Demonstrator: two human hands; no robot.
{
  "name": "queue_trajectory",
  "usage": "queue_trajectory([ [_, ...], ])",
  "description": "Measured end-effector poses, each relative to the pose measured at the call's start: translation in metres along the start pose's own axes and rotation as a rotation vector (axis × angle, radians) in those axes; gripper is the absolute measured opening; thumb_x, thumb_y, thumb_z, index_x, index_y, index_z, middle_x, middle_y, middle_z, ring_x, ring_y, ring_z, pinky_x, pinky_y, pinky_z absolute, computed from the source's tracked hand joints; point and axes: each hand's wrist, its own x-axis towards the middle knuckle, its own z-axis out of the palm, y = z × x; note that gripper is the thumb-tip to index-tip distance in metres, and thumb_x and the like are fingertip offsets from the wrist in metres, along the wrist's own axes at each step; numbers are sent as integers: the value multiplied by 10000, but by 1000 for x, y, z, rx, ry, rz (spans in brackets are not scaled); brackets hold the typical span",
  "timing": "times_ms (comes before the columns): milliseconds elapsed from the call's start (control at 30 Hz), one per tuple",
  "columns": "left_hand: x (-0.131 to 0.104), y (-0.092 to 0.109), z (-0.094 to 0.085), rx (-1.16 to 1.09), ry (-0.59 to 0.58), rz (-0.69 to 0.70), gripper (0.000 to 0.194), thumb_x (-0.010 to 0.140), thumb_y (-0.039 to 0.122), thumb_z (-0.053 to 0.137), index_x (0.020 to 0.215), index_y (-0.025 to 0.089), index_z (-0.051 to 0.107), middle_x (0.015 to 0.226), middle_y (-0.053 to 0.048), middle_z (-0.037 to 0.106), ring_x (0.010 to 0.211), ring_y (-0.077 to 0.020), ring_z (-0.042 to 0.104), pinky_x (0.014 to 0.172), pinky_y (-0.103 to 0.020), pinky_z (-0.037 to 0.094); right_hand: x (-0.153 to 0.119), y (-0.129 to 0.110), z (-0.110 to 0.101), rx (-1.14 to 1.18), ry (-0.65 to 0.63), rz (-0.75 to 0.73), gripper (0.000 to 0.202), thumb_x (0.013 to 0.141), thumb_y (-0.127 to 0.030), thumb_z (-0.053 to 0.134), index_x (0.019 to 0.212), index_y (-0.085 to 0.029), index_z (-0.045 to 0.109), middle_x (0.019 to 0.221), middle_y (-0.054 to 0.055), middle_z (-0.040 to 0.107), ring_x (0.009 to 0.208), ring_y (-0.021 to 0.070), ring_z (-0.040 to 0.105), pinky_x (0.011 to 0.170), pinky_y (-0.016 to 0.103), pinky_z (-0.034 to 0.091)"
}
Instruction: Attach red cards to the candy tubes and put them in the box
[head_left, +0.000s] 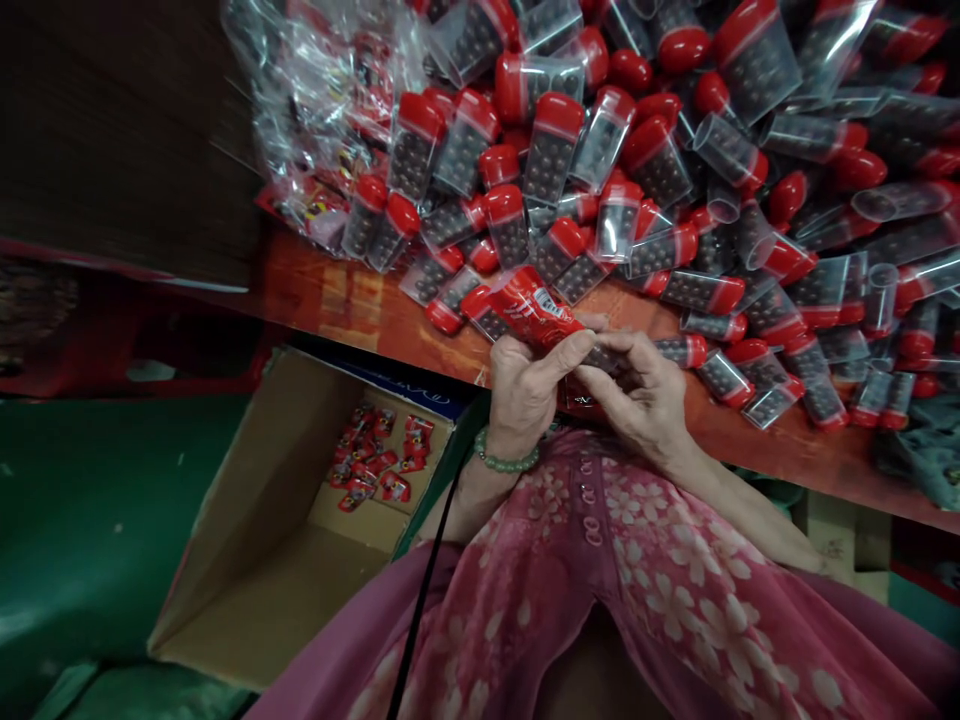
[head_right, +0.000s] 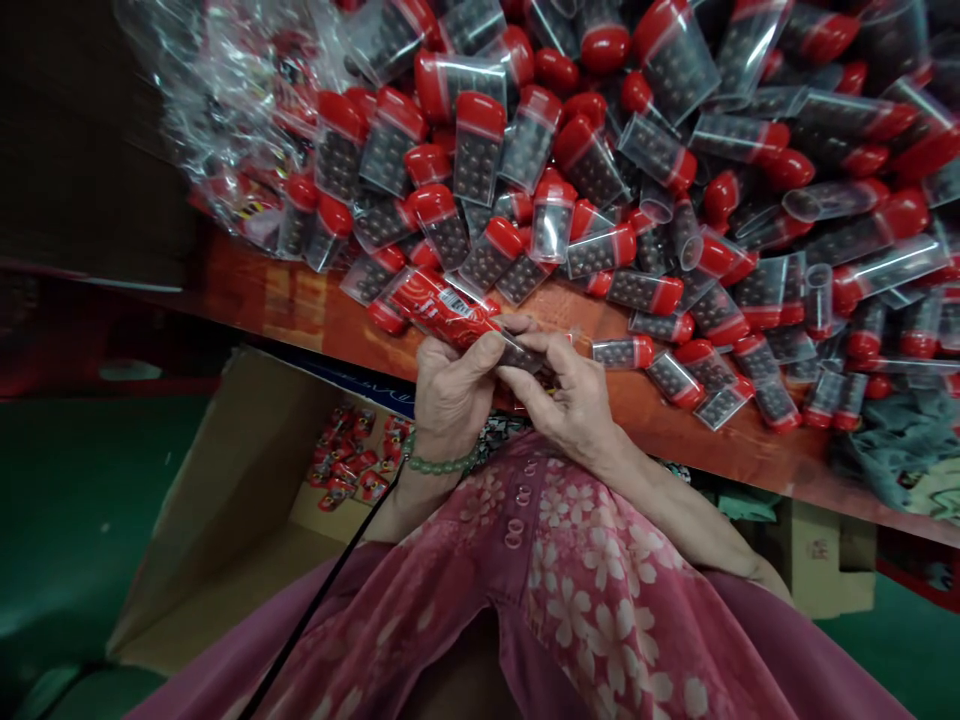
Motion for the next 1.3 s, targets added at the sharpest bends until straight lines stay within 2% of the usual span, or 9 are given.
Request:
queue_trajectory([
  [133, 2, 2, -5, 67, -22, 37, 357, 811, 538, 836, 926, 201, 813, 969, -61, 827, 922, -212, 791, 865, -328, 640, -1, 0, 2, -53, -2, -42, 140, 899, -332, 745, 1004, -251, 702, 880, -3, 766, 715, 144, 686, 680, 282, 582],
  [300, 7, 3, -9, -45, -9, 44, 440, 731, 600, 880, 878, 200, 769, 922, -60, 812, 994, -256, 795, 875, -367, 655, 4, -3, 5, -77, 8, -138, 130, 882, -283, 777, 990, -259, 709, 889, 14, 793, 770, 169, 735, 743, 301, 600],
  [400, 8, 2, -10, -80, -35, 10, 481, 703, 594, 900, 939, 199, 762, 987, -77, 808, 961, -259, 795, 837, -374, 664, 6, -6, 5, 8, -27, -10, 167, 878, -338, 793, 993, -255, 706, 905, 18, 795, 779, 169, 746, 751, 308, 610],
  [567, 8, 5, -13, -48, -48, -66, 481, 758, 591, 853, 1046, 214, 776, 1019, -90, 820, 610, -165, 712, 485, -279, 551, 10, -12, 9, 420, -174, 349, 362, 883, -518, 785, 1044, -215, 673, 725, -17, 756, 618, 138, 733, 559, 244, 598],
  [700, 10, 8, -21, 3, -80, -19, 517, 811, 638, 784, 1114, 220, 787, 1094, -110, 811, 737, -190, 747, 535, -267, 561, 17, -16, 16, 453, -141, 370, 374, 836, -498, 840, 1024, -223, 671, 764, -24, 765, 656, 129, 758, 596, 228, 627],
  [867, 11, 11, -30, 88, -185, -87, 433, 855, 555, 774, 1116, 209, 794, 866, -55, 801, 528, -109, 611, 467, -236, 493, 25, -15, 19, 568, -198, 403, 360, 813, -498, 862, 927, -222, 660, 711, -33, 763, 571, 125, 728, 526, 216, 608],
  [967, 10, 14, -32, 115, -162, -47, 391, 859, 511, 789, 1103, 205, 797, 813, -47, 781, 616, -136, 680, 583, -250, 574, 28, -14, 20, 602, -239, 411, 314, 836, -463, 853, 936, -227, 670, 705, -35, 770, 566, 118, 725, 524, 203, 601],
  [1133, 12, 14, -27, -20, -75, -31, 475, 832, 615, 780, 1089, 216, 784, 1184, -113, 789, 1031, -255, 775, 835, -336, 647, 28, -12, 25, 572, -207, 380, 326, 832, -361, 868, 1054, -257, 653, 825, -48, 796, 651, 116, 761, 616, 216, 646],
  [1300, 13, 5, -23, -85, -126, -92, 385, 841, 562, 786, 953, 194, 789, 1202, -111, 791, 1173, -281, 740, 992, -385, 621, 23, -3, 29, 466, -93, 193, 333, 825, -250, 870, 1078, -282, 656, 925, -56, 807, 765, 99, 770, 741, 213, 647],
])
